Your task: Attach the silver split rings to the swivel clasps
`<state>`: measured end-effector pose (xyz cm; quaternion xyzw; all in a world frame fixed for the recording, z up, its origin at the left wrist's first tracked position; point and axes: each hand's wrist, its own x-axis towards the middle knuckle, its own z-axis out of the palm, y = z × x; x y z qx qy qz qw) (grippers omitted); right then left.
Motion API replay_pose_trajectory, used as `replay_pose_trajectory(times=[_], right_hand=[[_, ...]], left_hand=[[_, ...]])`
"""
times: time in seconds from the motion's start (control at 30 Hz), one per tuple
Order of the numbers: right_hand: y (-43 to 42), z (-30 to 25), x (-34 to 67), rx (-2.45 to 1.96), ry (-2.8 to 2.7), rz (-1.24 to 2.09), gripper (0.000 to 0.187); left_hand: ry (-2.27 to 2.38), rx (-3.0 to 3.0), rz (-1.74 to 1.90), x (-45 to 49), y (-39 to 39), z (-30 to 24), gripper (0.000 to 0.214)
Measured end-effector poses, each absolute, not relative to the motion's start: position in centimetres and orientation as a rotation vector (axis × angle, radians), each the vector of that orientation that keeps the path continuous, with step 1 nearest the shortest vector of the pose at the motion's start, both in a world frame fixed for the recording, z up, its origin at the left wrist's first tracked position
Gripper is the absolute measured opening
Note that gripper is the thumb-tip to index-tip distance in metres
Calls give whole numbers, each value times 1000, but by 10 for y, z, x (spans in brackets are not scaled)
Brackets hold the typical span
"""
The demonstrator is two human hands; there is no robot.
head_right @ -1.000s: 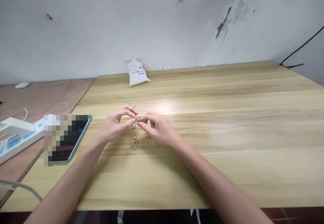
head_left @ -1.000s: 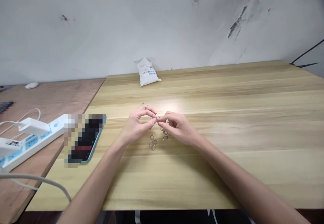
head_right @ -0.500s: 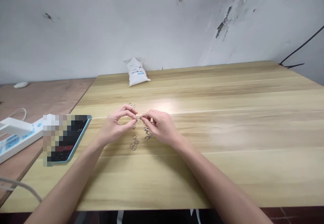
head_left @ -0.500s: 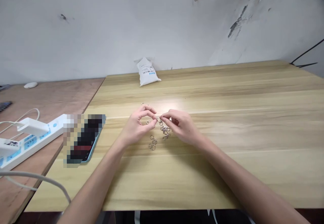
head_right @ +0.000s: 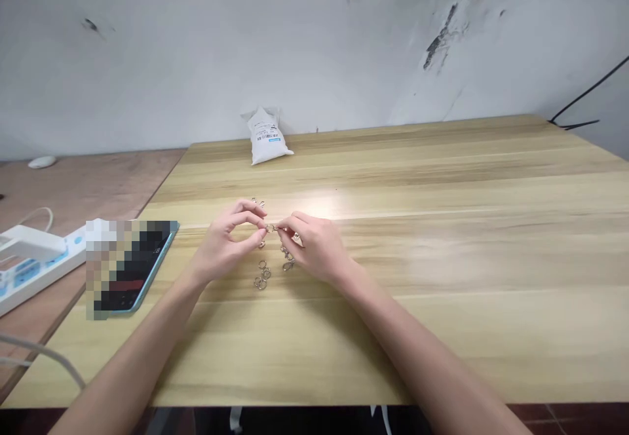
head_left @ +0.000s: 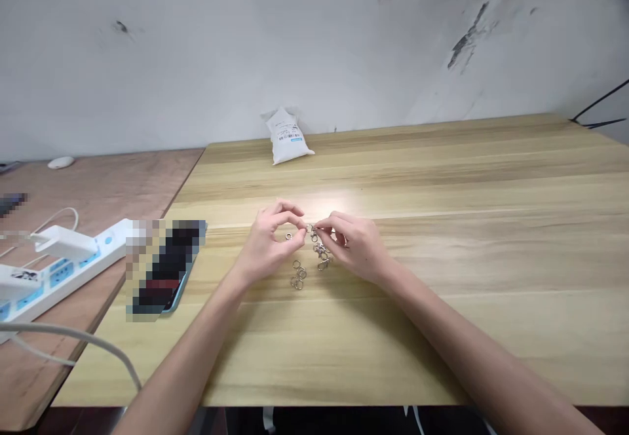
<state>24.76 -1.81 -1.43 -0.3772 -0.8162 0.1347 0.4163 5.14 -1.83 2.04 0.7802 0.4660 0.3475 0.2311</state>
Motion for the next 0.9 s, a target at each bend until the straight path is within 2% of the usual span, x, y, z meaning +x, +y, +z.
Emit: replay_pose_trajectory(times=[0.1,0.27,0.33,0.67,0.77,0.9], right_hand=[[-24,-12,243,-989,-2000,521,13],[-28,-7,236,-1081,-1631,1252,17],[-25,-5,237,-1096,-1489,1440,17],[-17,2,245,-1068,-1096,1933,17],[-15,0,247,-1177,-1172,1801,19],[-19,-3,248,-1238,-1598,1160,15]], left_hand=[[1287,2142,1013,52,-19,19,6],[1330,2385,1077,56,-22,13,5],[1333,2528,1106,56,-22,12,4],[1193,3004,1125,59,-22,15,10],[1225,2887,1076,58,-23,16,9],[1396,2529,899,55,-22,15,7]])
